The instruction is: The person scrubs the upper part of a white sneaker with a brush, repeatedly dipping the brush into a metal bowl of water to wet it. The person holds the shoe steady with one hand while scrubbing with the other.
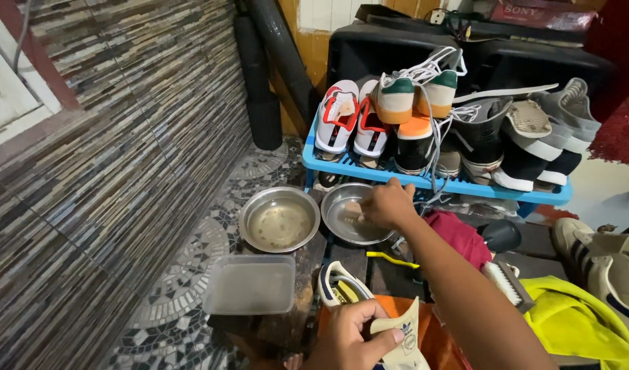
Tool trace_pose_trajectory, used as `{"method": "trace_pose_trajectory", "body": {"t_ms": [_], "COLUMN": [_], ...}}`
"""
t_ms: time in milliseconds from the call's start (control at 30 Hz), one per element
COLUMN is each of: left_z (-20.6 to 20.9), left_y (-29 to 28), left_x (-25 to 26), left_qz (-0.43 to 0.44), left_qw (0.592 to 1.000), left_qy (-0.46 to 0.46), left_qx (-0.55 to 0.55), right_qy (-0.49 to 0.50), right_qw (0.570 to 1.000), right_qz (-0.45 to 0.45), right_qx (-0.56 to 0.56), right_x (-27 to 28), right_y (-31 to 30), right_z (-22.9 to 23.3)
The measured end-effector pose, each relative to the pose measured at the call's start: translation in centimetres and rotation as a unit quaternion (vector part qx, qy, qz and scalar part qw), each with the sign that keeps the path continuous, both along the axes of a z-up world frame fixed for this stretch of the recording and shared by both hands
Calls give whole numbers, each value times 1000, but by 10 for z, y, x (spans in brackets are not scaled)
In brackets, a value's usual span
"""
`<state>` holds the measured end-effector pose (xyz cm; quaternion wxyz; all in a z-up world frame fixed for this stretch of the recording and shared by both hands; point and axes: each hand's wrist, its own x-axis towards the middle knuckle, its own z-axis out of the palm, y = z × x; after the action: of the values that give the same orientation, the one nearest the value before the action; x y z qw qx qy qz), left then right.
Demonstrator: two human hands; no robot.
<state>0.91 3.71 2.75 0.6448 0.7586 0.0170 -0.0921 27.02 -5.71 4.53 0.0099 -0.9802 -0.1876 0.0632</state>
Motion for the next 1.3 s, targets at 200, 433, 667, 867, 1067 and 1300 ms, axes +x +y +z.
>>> {"method": "trace_pose_trajectory", "body": {"t_ms": [200, 433, 667, 867, 1067, 1300], "left_z": [5, 8, 17, 21, 17, -20], "left_y": [3, 5, 4, 6, 9, 11], "left_x": [0, 1, -5, -14, -9, -3], "left_qz": [-12, -18, -22, -3, -27, -23], "left_qw": [999, 999, 998, 1000, 999, 987], "left_qy": [32, 26, 27, 17, -23, -155], "left_qx": [-16, 19, 56, 20, 19, 24], "right_qy": [41, 132, 144, -25, 127, -180], "right_qw": [991, 849, 801, 971, 793, 918], "right_qz": [-24, -107, -148, -52, -73, -95], "right_qx": [123, 500, 562, 231, 591, 342], "right_x": [-3, -6, -13, -2, -18, -14], "right_y": [-9, -36, -24, -15, -31, -55], "right_z": [23, 58, 1, -16, 31, -44]}}
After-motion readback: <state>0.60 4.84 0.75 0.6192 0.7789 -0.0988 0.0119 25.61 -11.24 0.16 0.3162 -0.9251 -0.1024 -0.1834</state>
